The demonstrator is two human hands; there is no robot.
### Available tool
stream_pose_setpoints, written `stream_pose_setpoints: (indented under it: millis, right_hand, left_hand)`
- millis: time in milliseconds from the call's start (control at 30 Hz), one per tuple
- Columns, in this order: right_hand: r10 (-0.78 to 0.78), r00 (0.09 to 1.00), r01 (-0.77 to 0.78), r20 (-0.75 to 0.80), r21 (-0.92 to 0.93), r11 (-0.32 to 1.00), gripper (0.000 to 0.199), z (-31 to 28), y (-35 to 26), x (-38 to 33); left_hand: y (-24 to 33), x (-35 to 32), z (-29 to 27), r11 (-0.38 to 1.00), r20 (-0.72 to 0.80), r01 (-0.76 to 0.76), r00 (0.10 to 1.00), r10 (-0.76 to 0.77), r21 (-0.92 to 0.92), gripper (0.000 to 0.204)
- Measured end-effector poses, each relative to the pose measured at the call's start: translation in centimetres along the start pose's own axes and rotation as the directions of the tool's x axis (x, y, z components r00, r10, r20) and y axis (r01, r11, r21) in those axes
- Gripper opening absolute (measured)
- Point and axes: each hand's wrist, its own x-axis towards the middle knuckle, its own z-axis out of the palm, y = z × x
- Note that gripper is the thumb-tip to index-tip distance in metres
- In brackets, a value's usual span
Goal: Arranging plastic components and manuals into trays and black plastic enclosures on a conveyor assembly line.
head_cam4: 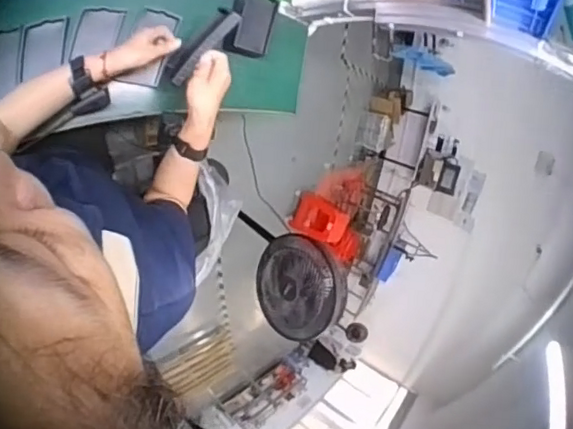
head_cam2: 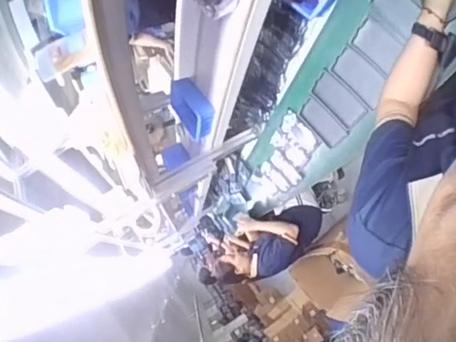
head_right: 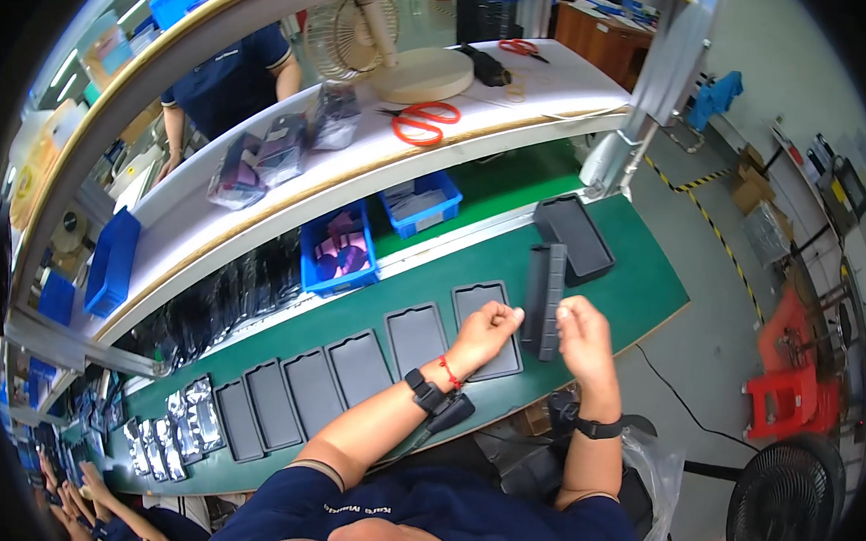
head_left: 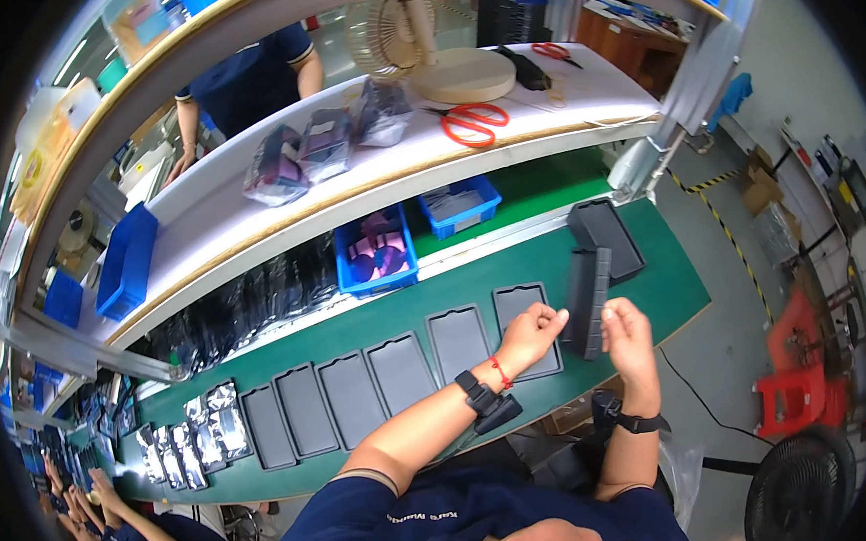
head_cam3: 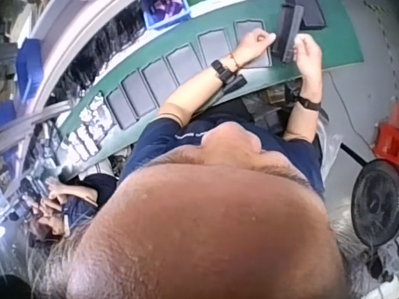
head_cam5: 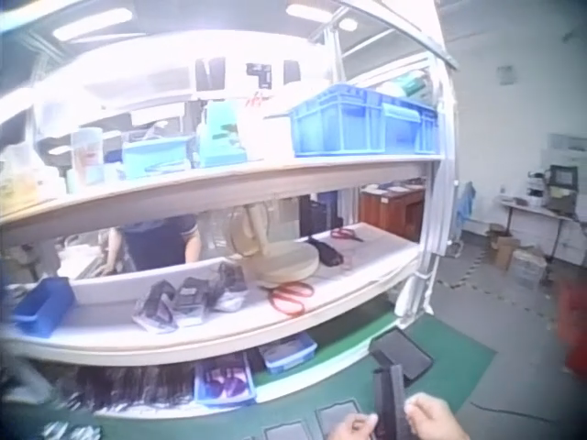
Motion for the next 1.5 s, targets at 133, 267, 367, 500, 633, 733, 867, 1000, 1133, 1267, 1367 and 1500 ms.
stream_pose_setpoints:
  millis: [133, 267, 367, 500, 633, 733, 867, 1000, 1133, 1267, 1367, 1500]
  right_hand:
    - [-0.214, 0.976, 0.218, 0.042, -0.250, 0.943, 0.008, 3.1, -0.5, -0.7]
    - [-0.074, 0.996, 0.068, -0.057, -0.100, 0.993, 0.012, 1.7, 2.1, 0.2]
    - [0.168, 0.986, -0.152, -0.015, 0.354, 0.923, 0.020, -3.2, 4.5, 1.5]
    - [0.292, 0.956, -0.283, 0.002, 0.249, 0.926, 0.020, -6.4, 6.1, 2.3]
    - [0.313, 0.949, -0.306, -0.029, 0.156, 0.939, 0.016, -6.3, 6.2, 3.2]
    - [0.317, 0.948, -0.316, -0.039, 0.023, 0.948, 0.015, -3.7, 3.5, 3.4]
    - [-0.086, 0.990, 0.031, -0.107, -0.433, 0.901, 0.030, -2.6, 5.7, 4.3]
    - [-0.164, 0.984, 0.089, -0.074, -0.592, 0.801, 0.039, -1.4, 5.8, 5.2]
    - [-0.251, 0.966, 0.206, 0.060, -0.765, 0.610, 0.043, 0.3, 4.3, 4.9]
    - [-0.494, 0.853, 0.395, 0.167, -0.825, 0.403, 0.045, 5.9, -2.8, 4.1]
    - [-0.498, 0.724, 0.689, 0.477, -0.468, 0.554, 0.034, 13.1, -7.2, 5.5]
    - [-0.509, 0.492, 0.854, 0.707, -0.278, 0.440, 0.023, 25.1, -8.9, 9.0]
  left_hand:
    - [0.4, 0.4, 1.2, 0.963, -0.071, -0.234, 0.972, 0.226, -0.134, 0.024]
    - [0.3, 0.8, 1.5, 0.963, -0.144, -0.251, 0.961, 0.236, -0.096, 0.030]
    - [1.0, 0.5, 1.6, 0.966, -0.184, -0.248, 0.955, 0.231, -0.074, 0.032]
    - [1.5, 1.1, 2.6, 0.895, 0.074, -0.228, 0.974, 0.216, 0.384, 0.031]
    - [0.9, 0.6, 1.3, 0.705, 0.211, -0.279, 0.960, 0.184, 0.652, 0.028]
    - [-0.4, 0.0, -0.9, 0.557, 0.243, -0.311, 0.950, 0.195, 0.770, 0.032]
    - [-0.1, -1.0, -1.9, 0.544, 0.195, -0.229, 0.973, 0.119, 0.807, 0.038]
    - [-0.3, -1.5, -3.0, 0.524, 0.195, -0.218, 0.976, 0.098, 0.824, 0.038]
    - [-0.3, -1.9, -4.2, 0.554, 0.258, -0.262, 0.962, 0.087, 0.790, 0.037]
    - [-0.7, -3.5, -5.3, 0.693, 0.192, -0.308, 0.951, 0.242, 0.652, 0.033]
    - [0.2, -6.4, -7.1, 0.637, 0.135, -0.489, 0.843, 0.521, 0.596, 0.032]
    - [1.9, -11.5, -12.0, 0.846, -0.173, -0.168, 0.941, 0.291, 0.506, 0.028]
